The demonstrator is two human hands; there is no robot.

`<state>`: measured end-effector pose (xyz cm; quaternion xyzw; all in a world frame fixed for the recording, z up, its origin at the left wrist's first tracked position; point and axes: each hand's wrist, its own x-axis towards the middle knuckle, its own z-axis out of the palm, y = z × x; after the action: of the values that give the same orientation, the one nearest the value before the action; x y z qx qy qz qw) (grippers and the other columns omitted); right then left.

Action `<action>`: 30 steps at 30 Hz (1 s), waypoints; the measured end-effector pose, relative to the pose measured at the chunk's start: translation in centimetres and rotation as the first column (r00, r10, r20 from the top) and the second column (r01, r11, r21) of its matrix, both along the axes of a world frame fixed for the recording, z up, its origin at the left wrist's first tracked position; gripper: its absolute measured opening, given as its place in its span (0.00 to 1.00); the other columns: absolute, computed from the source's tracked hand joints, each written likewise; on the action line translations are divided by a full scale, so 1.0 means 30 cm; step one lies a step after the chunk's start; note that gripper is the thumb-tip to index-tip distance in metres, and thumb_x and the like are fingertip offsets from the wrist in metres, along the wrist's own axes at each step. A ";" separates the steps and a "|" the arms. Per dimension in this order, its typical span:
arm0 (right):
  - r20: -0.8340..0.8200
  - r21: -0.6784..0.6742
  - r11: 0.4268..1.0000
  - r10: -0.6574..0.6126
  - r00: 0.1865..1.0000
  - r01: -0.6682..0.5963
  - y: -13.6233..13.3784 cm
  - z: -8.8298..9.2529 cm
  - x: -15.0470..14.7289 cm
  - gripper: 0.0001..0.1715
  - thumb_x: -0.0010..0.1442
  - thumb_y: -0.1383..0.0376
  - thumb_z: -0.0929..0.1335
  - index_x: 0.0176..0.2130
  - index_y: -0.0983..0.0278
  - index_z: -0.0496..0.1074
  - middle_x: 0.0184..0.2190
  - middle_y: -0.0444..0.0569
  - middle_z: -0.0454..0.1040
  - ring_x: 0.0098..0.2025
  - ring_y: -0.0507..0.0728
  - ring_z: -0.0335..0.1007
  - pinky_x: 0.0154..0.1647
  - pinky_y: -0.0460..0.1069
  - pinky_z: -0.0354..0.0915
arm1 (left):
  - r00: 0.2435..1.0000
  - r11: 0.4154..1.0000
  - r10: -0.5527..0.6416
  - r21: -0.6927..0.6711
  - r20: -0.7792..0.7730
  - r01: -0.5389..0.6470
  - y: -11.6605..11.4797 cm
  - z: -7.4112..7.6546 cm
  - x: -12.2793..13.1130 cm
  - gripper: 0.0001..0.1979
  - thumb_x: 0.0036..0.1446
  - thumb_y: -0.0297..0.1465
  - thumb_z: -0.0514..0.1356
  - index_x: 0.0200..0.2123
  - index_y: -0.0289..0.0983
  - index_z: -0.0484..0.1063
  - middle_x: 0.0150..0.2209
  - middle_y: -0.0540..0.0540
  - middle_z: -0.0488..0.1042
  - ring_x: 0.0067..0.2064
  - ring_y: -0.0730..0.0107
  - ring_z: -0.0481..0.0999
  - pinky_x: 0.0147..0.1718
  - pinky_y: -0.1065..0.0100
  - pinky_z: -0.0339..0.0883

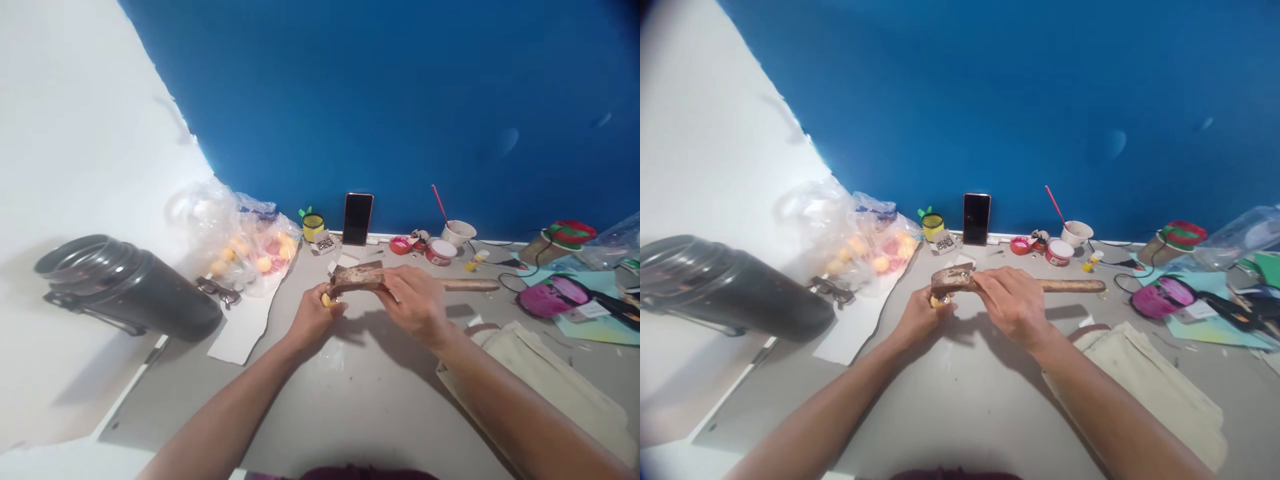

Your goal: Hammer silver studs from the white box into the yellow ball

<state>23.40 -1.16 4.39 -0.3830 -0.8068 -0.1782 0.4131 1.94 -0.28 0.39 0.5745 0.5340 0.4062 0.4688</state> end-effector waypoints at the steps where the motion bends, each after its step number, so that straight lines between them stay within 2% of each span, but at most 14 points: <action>1: -0.010 0.016 1.000 0.005 1.000 -0.005 0.000 0.000 0.000 0.06 0.68 0.67 0.70 0.44 0.62 0.78 0.38 0.52 0.83 0.38 0.58 0.77 0.39 0.51 0.64 | 1.000 1.000 0.012 -0.004 -0.011 -0.012 0.001 -0.003 -0.001 0.10 0.46 0.31 0.66 0.33 0.34 0.77 0.28 0.49 0.74 0.29 0.70 0.68 0.28 0.68 0.63; 6: 0.054 0.033 0.999 0.037 0.998 -0.038 0.006 -0.007 -0.004 0.06 0.67 0.70 0.70 0.44 0.63 0.77 0.37 0.49 0.83 0.36 0.55 0.76 0.38 0.50 0.63 | 1.000 0.999 -0.015 0.038 0.003 0.015 0.010 -0.021 -0.010 0.10 0.47 0.31 0.66 0.34 0.33 0.78 0.28 0.48 0.74 0.29 0.70 0.69 0.30 0.67 0.63; 8: 0.030 0.041 0.999 0.015 0.999 -0.016 0.013 -0.010 0.004 0.06 0.67 0.69 0.70 0.44 0.63 0.77 0.37 0.49 0.83 0.37 0.56 0.76 0.39 0.50 0.63 | 1.000 0.999 -0.013 0.039 0.015 0.013 0.013 -0.025 -0.012 0.09 0.46 0.31 0.66 0.33 0.34 0.77 0.29 0.48 0.74 0.30 0.70 0.69 0.30 0.68 0.63; 11: -0.051 -0.017 0.997 -0.070 0.996 0.069 0.038 -0.012 0.042 0.06 0.67 0.65 0.71 0.45 0.63 0.77 0.38 0.51 0.82 0.40 0.58 0.75 0.41 0.50 0.65 | 0.999 0.999 -0.026 0.020 0.040 0.025 0.009 -0.022 -0.009 0.10 0.45 0.30 0.66 0.34 0.36 0.74 0.29 0.50 0.74 0.29 0.71 0.69 0.29 0.70 0.63; 14: -0.095 -0.166 0.963 -0.231 0.968 0.214 0.080 -0.017 0.099 0.12 0.66 0.60 0.70 0.48 0.63 0.77 0.42 0.54 0.81 0.45 0.63 0.75 0.45 0.53 0.67 | 0.995 0.998 -0.057 0.000 0.077 0.057 -0.001 -0.008 -0.003 0.12 0.46 0.29 0.66 0.38 0.38 0.74 0.30 0.50 0.74 0.29 0.72 0.69 0.29 0.71 0.63; 16: -0.077 -0.325 0.888 -0.367 0.927 0.325 0.112 -0.022 0.137 0.17 0.65 0.59 0.69 0.51 0.63 0.76 0.44 0.55 0.81 0.46 0.65 0.75 0.44 0.54 0.67 | 0.993 0.998 -0.064 -0.007 0.097 0.065 -0.009 0.001 0.000 0.12 0.48 0.29 0.66 0.39 0.38 0.74 0.32 0.50 0.74 0.29 0.73 0.69 0.28 0.71 0.63; 19: 0.043 -0.584 0.677 -0.525 0.850 0.448 0.154 -0.026 0.180 0.22 0.64 0.57 0.69 0.55 0.60 0.76 0.44 0.53 0.81 0.45 0.65 0.76 0.38 0.52 0.64 | 0.988 0.997 -0.065 -0.023 0.143 0.069 -0.019 0.011 0.001 0.12 0.50 0.31 0.66 0.40 0.39 0.74 0.33 0.50 0.73 0.28 0.75 0.68 0.27 0.72 0.63; 21: 0.131 -0.691 0.540 -0.561 0.817 0.481 0.175 -0.031 0.197 0.23 0.64 0.56 0.68 0.57 0.58 0.75 0.44 0.52 0.82 0.44 0.65 0.77 0.37 0.51 0.62 | 0.980 0.996 -0.078 -0.029 0.181 0.085 -0.024 0.017 0.000 0.13 0.51 0.32 0.67 0.41 0.40 0.75 0.32 0.50 0.72 0.27 0.75 0.67 0.27 0.72 0.63; 22: 0.165 -0.722 0.492 -0.560 0.812 0.486 0.184 -0.036 0.203 0.23 0.64 0.56 0.68 0.57 0.58 0.75 0.44 0.52 0.82 0.44 0.65 0.77 0.36 0.51 0.62 | 0.977 0.995 -0.086 -0.030 0.193 0.093 -0.026 0.021 -0.001 0.13 0.52 0.33 0.66 0.42 0.40 0.75 0.31 0.51 0.71 0.27 0.75 0.66 0.27 0.72 0.63; 25: 0.244 -0.755 0.424 -0.526 0.815 0.500 0.200 -0.054 0.212 0.23 0.66 0.56 0.67 0.57 0.57 0.74 0.45 0.52 0.82 0.46 0.66 0.77 0.38 0.51 0.62 | 0.978 0.996 -0.077 -0.017 0.194 0.082 -0.028 0.030 0.000 0.13 0.53 0.33 0.66 0.43 0.40 0.77 0.35 0.48 0.73 0.28 0.75 0.67 0.26 0.72 0.61; 27: 0.284 -0.756 0.408 -0.500 0.818 0.512 0.205 -0.067 0.214 0.22 0.65 0.56 0.67 0.57 0.56 0.74 0.47 0.52 0.82 0.48 0.66 0.77 0.39 0.52 0.62 | 0.979 0.998 -0.054 -0.017 0.197 0.058 -0.026 0.032 0.002 0.14 0.53 0.33 0.65 0.44 0.40 0.77 0.38 0.47 0.74 0.29 0.75 0.68 0.26 0.72 0.61; 30: 0.324 -0.766 0.384 -0.461 0.826 0.515 0.205 -0.080 0.215 0.23 0.65 0.56 0.67 0.57 0.55 0.74 0.49 0.52 0.81 0.50 0.67 0.77 0.40 0.52 0.62 | 0.973 0.998 -0.039 -0.038 0.229 0.049 -0.019 0.027 0.001 0.15 0.53 0.33 0.66 0.45 0.41 0.76 0.38 0.48 0.74 0.29 0.75 0.68 0.26 0.73 0.61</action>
<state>29.86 4.99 1.99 -0.7448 -0.6540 0.0993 0.0878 1.97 -0.83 1.21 0.5254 0.4725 0.4474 0.5482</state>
